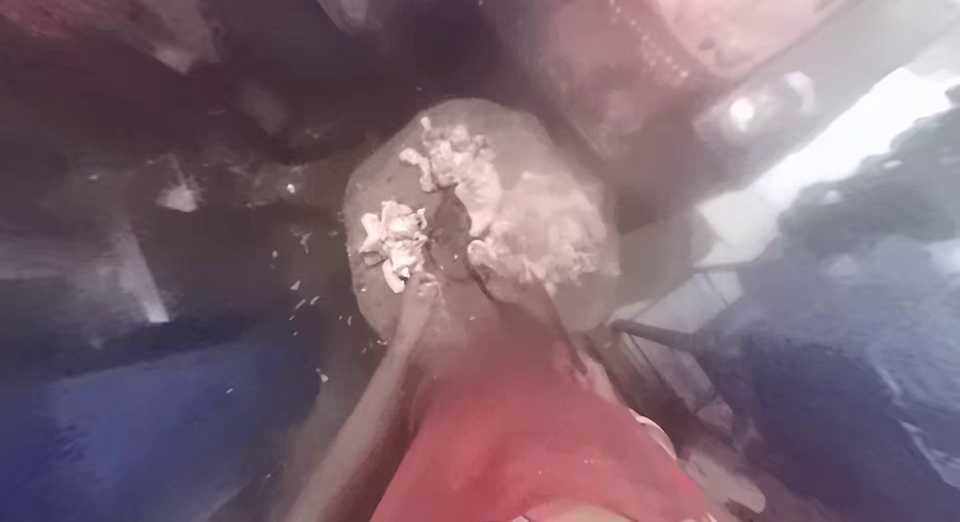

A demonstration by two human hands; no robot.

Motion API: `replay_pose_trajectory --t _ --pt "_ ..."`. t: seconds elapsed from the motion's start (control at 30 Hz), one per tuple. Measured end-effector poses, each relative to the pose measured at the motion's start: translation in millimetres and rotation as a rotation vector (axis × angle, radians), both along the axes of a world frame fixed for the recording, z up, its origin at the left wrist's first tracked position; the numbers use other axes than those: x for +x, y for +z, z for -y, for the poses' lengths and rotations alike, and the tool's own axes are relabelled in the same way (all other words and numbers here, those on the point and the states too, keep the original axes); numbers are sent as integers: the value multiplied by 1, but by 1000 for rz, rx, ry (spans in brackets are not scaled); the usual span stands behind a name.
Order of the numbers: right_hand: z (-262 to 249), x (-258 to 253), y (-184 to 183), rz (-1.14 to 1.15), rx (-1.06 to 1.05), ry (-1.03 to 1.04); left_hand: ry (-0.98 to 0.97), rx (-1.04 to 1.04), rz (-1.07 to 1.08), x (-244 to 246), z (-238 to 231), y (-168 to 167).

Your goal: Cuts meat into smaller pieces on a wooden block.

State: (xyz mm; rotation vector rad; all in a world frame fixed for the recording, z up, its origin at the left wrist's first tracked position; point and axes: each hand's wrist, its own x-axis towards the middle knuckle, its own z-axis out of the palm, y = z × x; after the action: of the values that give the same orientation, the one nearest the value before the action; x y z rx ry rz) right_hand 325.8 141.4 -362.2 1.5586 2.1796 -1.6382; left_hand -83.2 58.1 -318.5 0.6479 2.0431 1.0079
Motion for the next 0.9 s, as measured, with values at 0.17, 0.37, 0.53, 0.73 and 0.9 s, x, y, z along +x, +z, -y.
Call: replay_pose_trajectory --t 0.17,0.37,0.53,0.73,0.9 --pt "2 8 -9 -6 -138 -134 -217 141 45 7 -63 53" --pt "-6 24 -33 -114 122 35 -415 -330 -384 2 -110 -15" --pt "-24 19 -12 56 -44 148 -263 -315 -77 2 -65 -32" --pt "-22 11 -5 -4 141 90 111 195 23 35 21 10" --pt "-35 -61 67 58 13 260 -26 -151 -273 41 75 -40"
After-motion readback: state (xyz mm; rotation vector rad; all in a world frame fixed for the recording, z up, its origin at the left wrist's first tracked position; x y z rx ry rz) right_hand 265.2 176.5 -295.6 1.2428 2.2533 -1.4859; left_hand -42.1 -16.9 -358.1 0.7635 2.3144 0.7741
